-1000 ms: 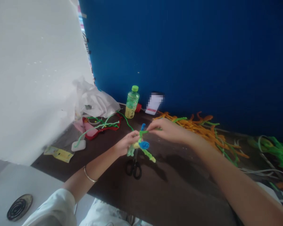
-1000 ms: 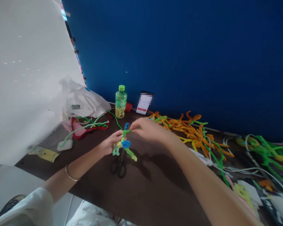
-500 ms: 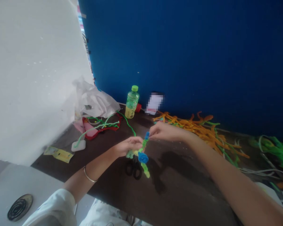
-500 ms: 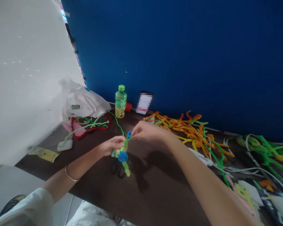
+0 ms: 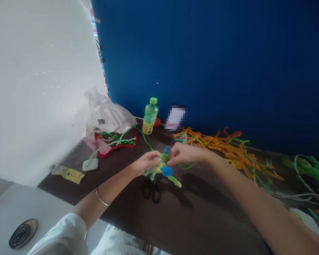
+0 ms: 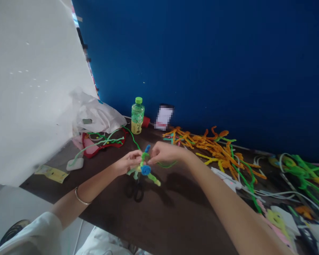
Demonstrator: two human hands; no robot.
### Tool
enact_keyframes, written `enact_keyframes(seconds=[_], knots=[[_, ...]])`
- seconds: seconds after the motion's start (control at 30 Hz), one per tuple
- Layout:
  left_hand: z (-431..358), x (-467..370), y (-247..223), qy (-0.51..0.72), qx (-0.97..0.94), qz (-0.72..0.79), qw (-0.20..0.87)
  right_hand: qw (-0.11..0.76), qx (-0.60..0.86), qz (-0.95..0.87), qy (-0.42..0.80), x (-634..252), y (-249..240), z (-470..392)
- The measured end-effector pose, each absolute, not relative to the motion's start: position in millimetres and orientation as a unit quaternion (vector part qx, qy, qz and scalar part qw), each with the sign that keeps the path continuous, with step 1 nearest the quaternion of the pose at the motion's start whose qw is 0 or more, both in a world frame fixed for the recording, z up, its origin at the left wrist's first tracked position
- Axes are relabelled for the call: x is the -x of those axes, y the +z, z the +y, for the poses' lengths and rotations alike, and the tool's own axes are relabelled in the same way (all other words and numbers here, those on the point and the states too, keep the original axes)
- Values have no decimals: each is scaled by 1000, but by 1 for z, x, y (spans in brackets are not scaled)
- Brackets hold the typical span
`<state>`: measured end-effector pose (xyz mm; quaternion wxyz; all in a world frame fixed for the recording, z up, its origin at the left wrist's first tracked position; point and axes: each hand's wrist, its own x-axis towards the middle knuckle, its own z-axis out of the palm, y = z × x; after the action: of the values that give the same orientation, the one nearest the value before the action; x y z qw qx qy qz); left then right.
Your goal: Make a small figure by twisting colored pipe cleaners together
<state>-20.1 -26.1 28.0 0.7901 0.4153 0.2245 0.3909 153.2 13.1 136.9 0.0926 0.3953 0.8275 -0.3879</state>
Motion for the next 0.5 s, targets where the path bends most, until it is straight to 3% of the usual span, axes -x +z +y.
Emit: enact_keyframes(seconds=[0.17, 0.5], knots=[[-26, 17, 27, 383, -386, 208, 813, 40, -423, 810, -404, -164, 124, 6], [-24, 15, 24, 400, -343, 214, 823, -42, -389, 884, -256, -161, 115, -5]])
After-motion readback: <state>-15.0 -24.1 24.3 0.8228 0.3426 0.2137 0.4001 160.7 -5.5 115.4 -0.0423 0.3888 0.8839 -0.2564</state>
